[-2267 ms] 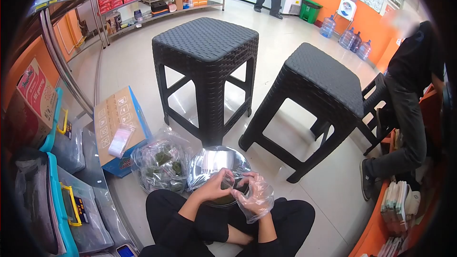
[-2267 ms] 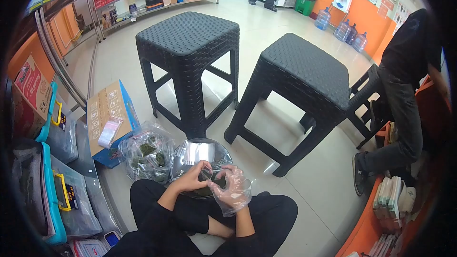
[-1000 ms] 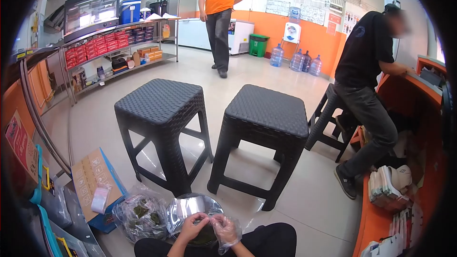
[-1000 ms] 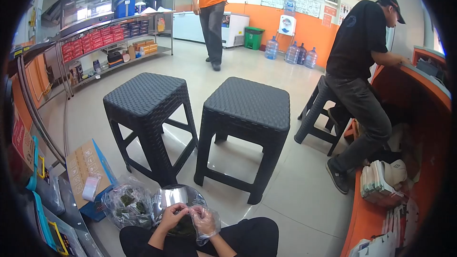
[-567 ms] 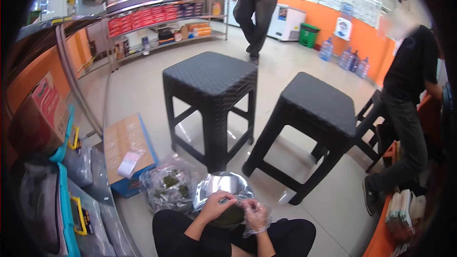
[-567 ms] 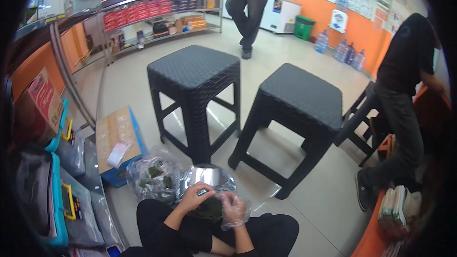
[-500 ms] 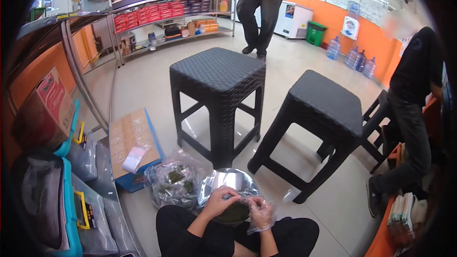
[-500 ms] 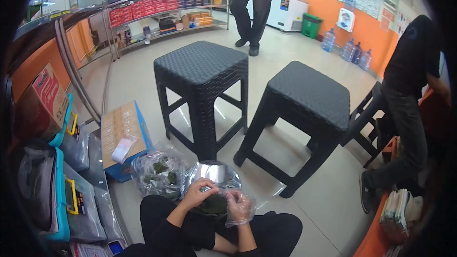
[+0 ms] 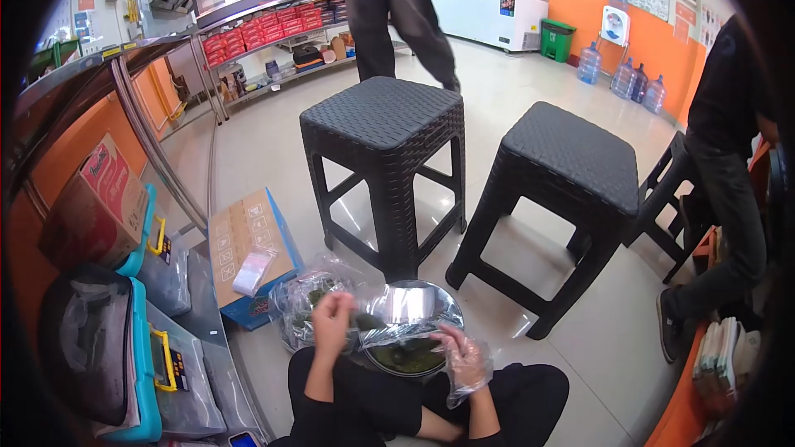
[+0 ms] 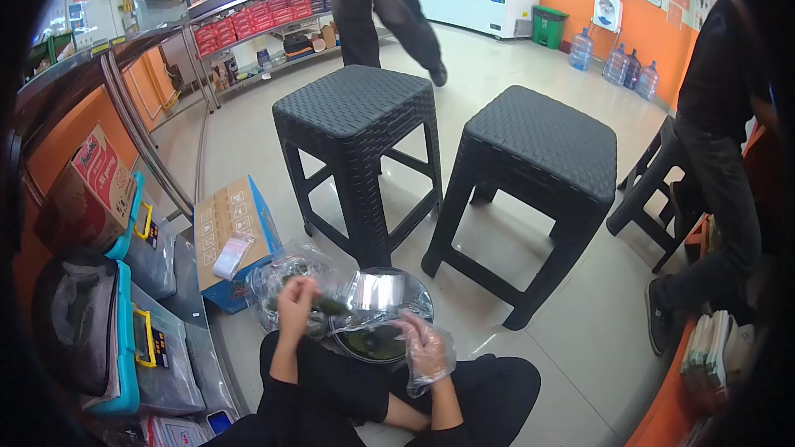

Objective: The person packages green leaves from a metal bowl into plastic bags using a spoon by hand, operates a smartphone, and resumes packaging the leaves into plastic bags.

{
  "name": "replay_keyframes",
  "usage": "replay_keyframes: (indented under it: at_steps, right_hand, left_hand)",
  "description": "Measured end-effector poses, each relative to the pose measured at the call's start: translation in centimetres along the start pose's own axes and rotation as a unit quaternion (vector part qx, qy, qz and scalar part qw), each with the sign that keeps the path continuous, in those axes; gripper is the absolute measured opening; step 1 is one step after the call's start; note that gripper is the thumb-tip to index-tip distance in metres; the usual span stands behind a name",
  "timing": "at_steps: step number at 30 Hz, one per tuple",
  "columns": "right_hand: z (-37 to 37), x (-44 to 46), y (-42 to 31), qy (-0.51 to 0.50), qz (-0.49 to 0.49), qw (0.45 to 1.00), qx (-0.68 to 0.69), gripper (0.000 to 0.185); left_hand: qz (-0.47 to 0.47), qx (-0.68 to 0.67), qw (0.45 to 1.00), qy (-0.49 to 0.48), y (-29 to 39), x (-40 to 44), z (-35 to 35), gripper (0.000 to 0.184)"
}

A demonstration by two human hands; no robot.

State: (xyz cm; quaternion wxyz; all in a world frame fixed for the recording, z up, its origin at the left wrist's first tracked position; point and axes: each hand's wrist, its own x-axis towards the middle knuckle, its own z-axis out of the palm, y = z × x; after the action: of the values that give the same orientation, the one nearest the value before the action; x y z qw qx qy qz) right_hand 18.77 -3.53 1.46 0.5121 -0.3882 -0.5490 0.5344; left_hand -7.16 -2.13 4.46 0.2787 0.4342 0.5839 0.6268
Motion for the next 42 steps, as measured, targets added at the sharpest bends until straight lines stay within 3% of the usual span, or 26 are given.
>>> replay_keyframes:
  at_steps: [1,3,6,9,12,15,18,21,24,27,30,32,34,37,40,42]
  right_hand:
    - [-0.3,0.0,0.4,0.011,0.011,1.000,-0.002,0.028]
    - [-0.3,0.2,0.6,0.040,-0.002,0.999,0.027,0.026]
    - [-0.2,0.2,0.5,0.056,-0.022,0.998,0.028,0.024]
    - [0.0,-0.1,0.0,0.044,-0.013,0.999,0.002,0.023]
    - [-0.5,-0.1,0.4,0.036,0.002,0.999,-0.019,0.023]
    - [-0.9,-0.2,0.8,0.044,0.000,0.999,-0.027,0.023]
    - [-1.1,-0.2,0.8,0.052,-0.006,0.999,-0.007,0.022]
    - [-1.2,-0.3,-0.3,0.044,0.018,0.999,-0.016,0.022]
    - [-1.0,-0.2,-0.1,0.047,0.020,0.998,-0.022,0.021]
    - [-1.2,-0.2,0.8,0.045,0.026,0.998,-0.029,0.021]
    - [-1.1,-0.1,1.5,0.056,0.018,0.998,-0.039,0.022]
    - [-1.0,-0.1,0.7,0.053,0.027,0.997,-0.054,0.022]
    - [-1.0,-0.2,0.1,0.049,0.023,0.995,-0.087,0.022]
    - [-1.0,-0.3,-1.0,0.043,0.040,0.992,-0.111,0.022]
    - [-1.1,-0.3,-0.5,0.056,0.029,0.992,-0.108,0.022]
    - [-1.2,-0.4,0.0,0.058,0.016,0.991,-0.119,0.021]
  left_hand:
    - [0.009,-0.003,0.999,0.032,-0.5,1.2,-1.5,0.017]
    - [-0.067,0.069,0.991,0.097,-2.2,3.9,-4.2,0.015]
    - [-0.079,0.416,0.905,0.034,-7.5,6.1,-7.0,0.011]
    - [-0.070,0.480,0.874,0.021,-7.8,6.4,-6.1,0.013]
    - [0.093,0.539,0.818,0.178,-8.8,5.9,-4.1,0.015]
    - [0.070,0.597,0.798,0.051,-8.1,4.0,-4.5,0.021]
    - [-0.207,0.592,0.749,-0.213,-7.7,3.5,-5.9,0.029]
    - [-0.271,0.551,0.749,-0.250,-8.9,3.7,-7.6,0.037]
    - [-0.188,0.634,0.715,-0.227,-6.7,2.0,-7.1,0.039]
    - [-0.163,0.675,0.708,-0.129,-3.4,0.6,-4.5,0.039]
    - [0.104,0.534,0.837,-0.062,-0.1,-0.2,-0.8,0.040]
    - [0.097,0.335,0.917,-0.196,0.9,0.2,2.1,0.040]
    - [0.052,0.277,0.939,-0.196,-3.3,0.8,5.0,0.039]
    - [0.177,0.528,0.823,-0.111,-5.6,1.4,7.8,0.037]
    - [0.090,0.625,0.771,-0.081,-7.1,2.8,8.8,0.037]
    - [0.074,0.602,0.791,-0.079,-7.5,3.5,8.1,0.025]
